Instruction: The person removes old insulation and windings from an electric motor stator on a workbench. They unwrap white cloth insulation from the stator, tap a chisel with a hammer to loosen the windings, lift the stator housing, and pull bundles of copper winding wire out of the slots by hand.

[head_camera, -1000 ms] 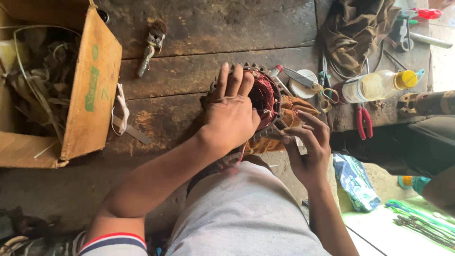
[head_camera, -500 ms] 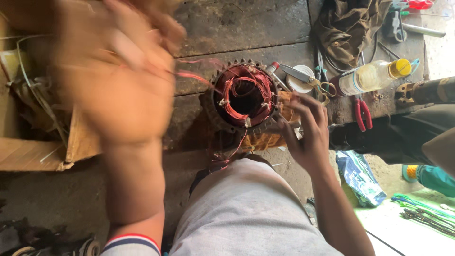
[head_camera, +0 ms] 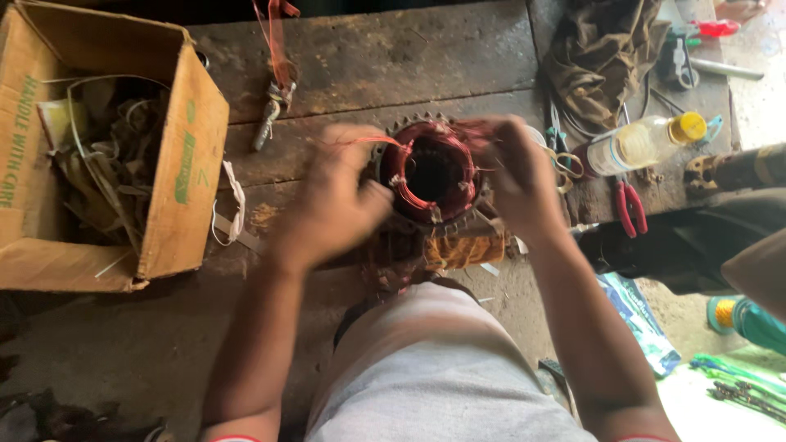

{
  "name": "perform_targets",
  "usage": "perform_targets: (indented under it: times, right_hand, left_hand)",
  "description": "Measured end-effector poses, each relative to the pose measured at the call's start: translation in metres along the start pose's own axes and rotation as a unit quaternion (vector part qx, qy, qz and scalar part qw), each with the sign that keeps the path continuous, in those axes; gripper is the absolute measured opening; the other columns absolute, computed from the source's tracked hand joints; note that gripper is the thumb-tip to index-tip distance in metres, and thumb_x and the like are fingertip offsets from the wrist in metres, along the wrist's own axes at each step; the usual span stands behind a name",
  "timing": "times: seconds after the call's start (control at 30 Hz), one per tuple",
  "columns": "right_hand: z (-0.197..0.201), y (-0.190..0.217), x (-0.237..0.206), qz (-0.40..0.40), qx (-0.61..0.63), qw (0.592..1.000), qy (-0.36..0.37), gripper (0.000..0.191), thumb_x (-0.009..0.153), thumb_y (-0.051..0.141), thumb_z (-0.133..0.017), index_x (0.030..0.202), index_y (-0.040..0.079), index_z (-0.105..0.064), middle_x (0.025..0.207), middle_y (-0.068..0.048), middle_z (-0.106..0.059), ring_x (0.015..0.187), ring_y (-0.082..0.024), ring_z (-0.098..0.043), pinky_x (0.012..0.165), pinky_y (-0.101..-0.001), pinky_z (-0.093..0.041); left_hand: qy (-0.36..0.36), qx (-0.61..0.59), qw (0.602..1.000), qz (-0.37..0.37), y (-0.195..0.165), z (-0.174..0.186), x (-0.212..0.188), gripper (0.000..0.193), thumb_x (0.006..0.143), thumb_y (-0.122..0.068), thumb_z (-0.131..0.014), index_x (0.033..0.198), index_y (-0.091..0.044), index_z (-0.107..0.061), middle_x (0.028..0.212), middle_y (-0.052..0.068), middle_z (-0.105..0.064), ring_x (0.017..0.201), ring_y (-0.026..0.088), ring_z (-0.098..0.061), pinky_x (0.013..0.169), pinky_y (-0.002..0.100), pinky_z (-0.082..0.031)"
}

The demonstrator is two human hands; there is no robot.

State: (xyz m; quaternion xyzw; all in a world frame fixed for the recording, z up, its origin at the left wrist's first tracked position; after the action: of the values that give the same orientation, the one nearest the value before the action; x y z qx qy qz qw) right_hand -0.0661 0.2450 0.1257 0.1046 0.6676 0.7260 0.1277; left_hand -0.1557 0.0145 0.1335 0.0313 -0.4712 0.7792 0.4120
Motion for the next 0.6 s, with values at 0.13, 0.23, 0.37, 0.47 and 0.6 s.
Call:
perform_targets:
  times: [0.13,0.23,0.37,0.47,0.6]
  right_hand:
    - [-0.004,0.031,-0.016,0.115,0.035,0.992,0.029,0.017,0.098,0.012,-0.062,0.113,0.003,-0.06,0.133,-0.014,-0.059,0.129,-0.023,-0.053,0.114,-0.0331,-0.043]
    - [-0.014,0.043,-0.02,0.252,-0.136,0.956,0.07,0.024,0.088,0.017,-0.067,0.105,0.002,-0.058,0.136,-0.016,-0.051,0.131,-0.021,-0.05,0.111,-0.0345,-0.042]
    - [0.034,-0.002,-0.015,-0.123,0.073,0.988,-0.065,0.033,0.086,0.031,-0.066,0.115,0.017,-0.071,0.141,-0.005,-0.062,0.126,-0.026,-0.055,0.098,-0.0466,-0.045]
    - [0.089,0.001,-0.041,0.122,0.425,0.895,0.062,0.066,0.114,0.062,-0.036,0.101,0.009,-0.075,0.125,-0.009,-0.065,0.124,-0.027,-0.058,0.111,-0.0451,-0.047]
    - [0.153,-0.041,-0.048,0.097,0.412,0.905,-0.044,0.074,0.104,0.068,-0.035,0.125,0.006,-0.068,0.131,-0.011,-0.065,0.119,-0.027,-0.058,0.105,-0.0432,-0.045]
  left_hand:
    - [-0.038,0.065,0.995,-0.067,-0.032,-0.037,0.013,0.052,0.078,-0.027,-0.087,0.117,-0.004,-0.06,0.12,0.018,-0.064,0.119,0.036,-0.06,0.102,0.05,-0.046]
    - [0.123,-0.007,0.99,0.07,-0.026,-0.073,0.026,0.034,0.09,-0.023,-0.081,0.112,-0.008,-0.06,0.091,0.009,-0.071,0.092,0.027,-0.073,0.092,0.041,-0.056]
    - [-0.043,-0.182,0.982,0.035,-0.009,-0.054,0.032,0.016,0.104,-0.017,-0.07,0.111,-0.008,-0.06,0.101,0.006,-0.072,0.094,0.017,-0.073,0.082,0.031,-0.059]
    - [-0.209,-0.38,0.881,0.191,0.051,-0.005,0.026,0.014,0.108,-0.021,-0.062,0.11,-0.008,-0.058,0.102,0.001,-0.066,0.088,0.011,-0.064,0.069,0.027,-0.056]
    - [-0.13,-0.372,0.915,0.087,0.076,0.043,0.007,0.027,0.112,-0.018,-0.068,0.13,-0.012,-0.048,0.107,0.001,-0.059,0.095,0.011,-0.059,0.084,0.027,-0.051]
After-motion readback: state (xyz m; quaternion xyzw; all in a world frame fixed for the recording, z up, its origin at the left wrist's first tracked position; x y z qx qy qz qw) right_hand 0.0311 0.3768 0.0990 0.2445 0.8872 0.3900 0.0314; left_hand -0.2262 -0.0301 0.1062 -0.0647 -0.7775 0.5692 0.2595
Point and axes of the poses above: each hand's wrist, its own x-axis towards the middle knuckle, its own z-axis out of the back of the hand, y = z × x, the point moved 4 cm from there along x, towards the middle knuckle
